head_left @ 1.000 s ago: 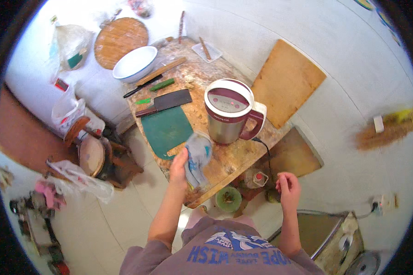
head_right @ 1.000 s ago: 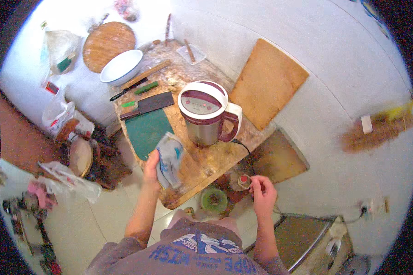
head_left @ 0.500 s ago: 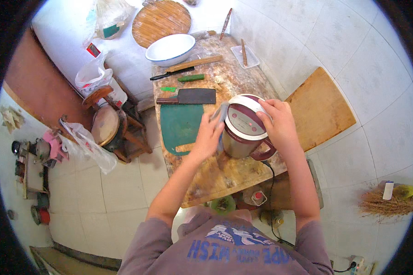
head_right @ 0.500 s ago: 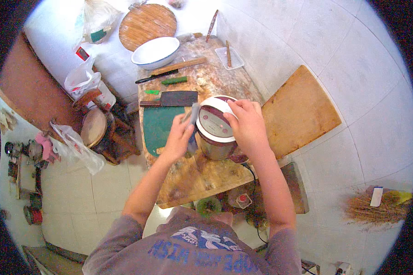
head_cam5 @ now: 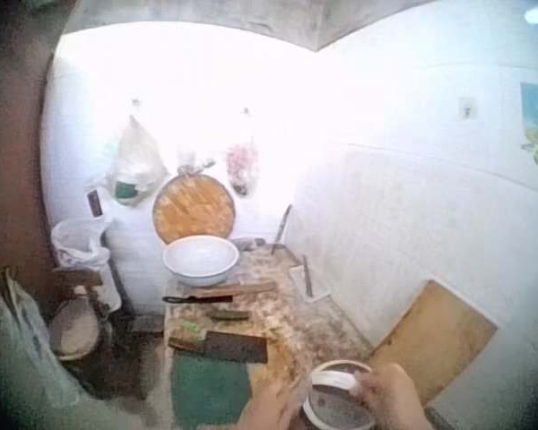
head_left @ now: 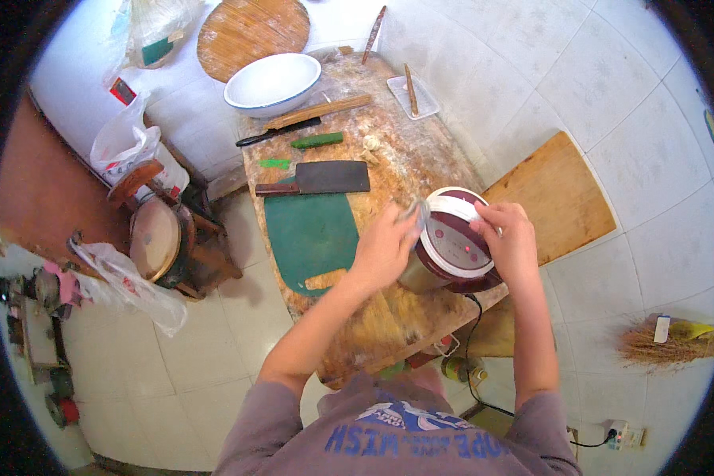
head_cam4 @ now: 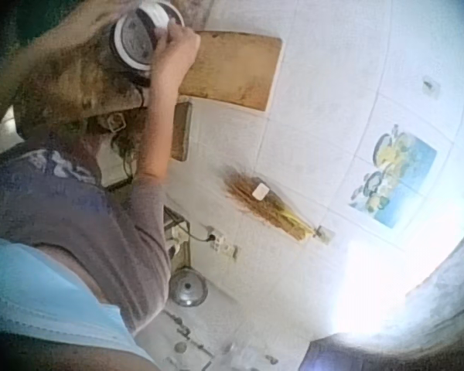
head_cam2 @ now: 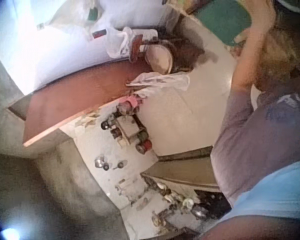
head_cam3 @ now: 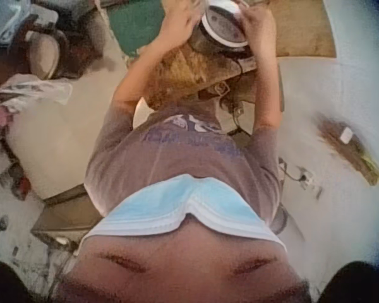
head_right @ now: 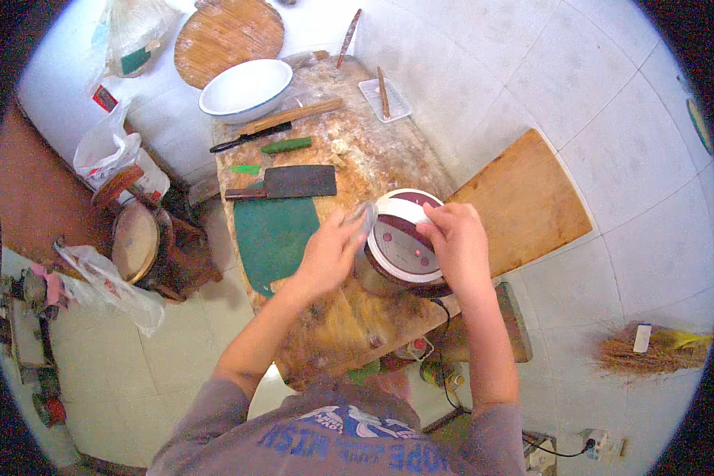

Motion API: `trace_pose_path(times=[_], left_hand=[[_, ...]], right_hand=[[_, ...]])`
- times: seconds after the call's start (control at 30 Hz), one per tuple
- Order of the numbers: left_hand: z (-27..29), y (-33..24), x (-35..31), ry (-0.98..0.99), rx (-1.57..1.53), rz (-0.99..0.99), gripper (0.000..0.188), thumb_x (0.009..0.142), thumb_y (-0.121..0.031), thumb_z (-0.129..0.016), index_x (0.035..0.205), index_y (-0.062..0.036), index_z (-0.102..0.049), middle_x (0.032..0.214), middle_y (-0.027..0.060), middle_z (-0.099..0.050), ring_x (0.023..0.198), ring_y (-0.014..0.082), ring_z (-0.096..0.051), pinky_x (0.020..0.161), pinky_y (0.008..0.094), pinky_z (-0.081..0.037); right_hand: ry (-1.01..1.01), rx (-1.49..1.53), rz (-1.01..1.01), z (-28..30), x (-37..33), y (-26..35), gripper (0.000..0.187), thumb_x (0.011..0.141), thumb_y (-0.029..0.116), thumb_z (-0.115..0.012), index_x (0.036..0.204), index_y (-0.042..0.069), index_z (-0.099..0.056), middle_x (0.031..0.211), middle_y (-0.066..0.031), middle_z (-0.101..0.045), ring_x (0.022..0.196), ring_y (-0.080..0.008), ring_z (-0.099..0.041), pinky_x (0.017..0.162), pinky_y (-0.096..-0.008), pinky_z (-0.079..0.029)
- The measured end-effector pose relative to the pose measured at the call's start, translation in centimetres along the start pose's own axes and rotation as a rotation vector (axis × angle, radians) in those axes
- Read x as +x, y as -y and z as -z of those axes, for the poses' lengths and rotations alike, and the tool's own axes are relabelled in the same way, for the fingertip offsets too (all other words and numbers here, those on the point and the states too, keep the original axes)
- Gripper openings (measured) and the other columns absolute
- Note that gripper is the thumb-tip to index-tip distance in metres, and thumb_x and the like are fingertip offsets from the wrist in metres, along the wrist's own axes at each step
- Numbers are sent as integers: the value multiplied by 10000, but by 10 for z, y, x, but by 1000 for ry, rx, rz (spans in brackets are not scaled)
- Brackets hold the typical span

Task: The person wipes a glass stovetop with a cloth, picks up a bun in a plastic bag, and then wipes the exterior of an electric kettle and its handle with a cloth.

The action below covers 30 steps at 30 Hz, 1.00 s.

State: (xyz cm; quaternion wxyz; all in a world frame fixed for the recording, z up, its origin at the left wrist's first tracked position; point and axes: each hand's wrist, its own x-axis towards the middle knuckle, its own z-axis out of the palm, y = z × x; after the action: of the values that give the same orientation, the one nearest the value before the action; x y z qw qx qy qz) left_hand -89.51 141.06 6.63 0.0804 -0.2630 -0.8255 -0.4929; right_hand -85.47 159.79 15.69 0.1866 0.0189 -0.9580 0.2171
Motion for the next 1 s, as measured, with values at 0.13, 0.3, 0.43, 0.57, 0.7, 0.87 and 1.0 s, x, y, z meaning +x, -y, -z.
trace_pose_path(times=[0.13,0.3,0.43,0.57,0.7,0.87,1.0], left_hand=[[21,-13,-34,213,-71,69,303,844,-166,-520,1133,-90,-566,826,130,-514,756,289,-527,680,348,-422],[21,13,-36,-17,-445,166,239,818,-145,-582,1019,-20,-613,750,85,-513,655,155,-506,569,301,-403],[15,9,-34,-131,-521,239,213,802,-108,-609,983,3,-620,817,67,-560,725,127,-529,653,249,-426],[5,17,-30,-206,-683,352,176,782,-57,-619,947,4,-626,853,71,-573,801,142,-548,702,261,-440],[1,36,-2,-318,-591,195,146,779,-64,-612,912,-8,-633,884,96,-587,799,197,-564,702,297,-451],[-1,40,78,-56,-411,-215,160,780,-98,-579,924,-72,-643,881,114,-567,810,280,-570,686,343,-458],[-9,26,65,67,-238,-201,261,785,-39,-472,994,-87,-619,873,113,-531,827,304,-566,663,388,-454]], right_hand=[[-1,-37,-45,-4,-3,6,277,710,119,-673,976,43,-654,902,-109,-616,878,-263,-544,772,-332,-442],[-42,-12,-58,-6,-5,9,294,707,104,-673,996,59,-653,918,-102,-620,889,-245,-544,781,-322,-442],[-41,-8,-88,-7,-5,10,301,702,101,-680,999,66,-655,923,-106,-620,891,-241,-548,783,-319,-443],[-41,-55,-72,-6,-5,10,305,694,95,-688,997,71,-657,920,-106,-620,883,-242,-553,781,-320,-446],[-46,-45,-103,-7,-4,12,307,692,86,-689,997,73,-658,919,-106,-621,881,-236,-557,783,-315,-448],[-35,-40,-121,-6,-3,11,301,699,88,-687,999,81,-659,918,-104,-620,881,-225,-559,786,-311,-450],[-74,-69,-153,-10,-6,15,305,699,92,-688,1003,93,-660,922,-96,-615,874,-222,-555,783,-314,-448]])
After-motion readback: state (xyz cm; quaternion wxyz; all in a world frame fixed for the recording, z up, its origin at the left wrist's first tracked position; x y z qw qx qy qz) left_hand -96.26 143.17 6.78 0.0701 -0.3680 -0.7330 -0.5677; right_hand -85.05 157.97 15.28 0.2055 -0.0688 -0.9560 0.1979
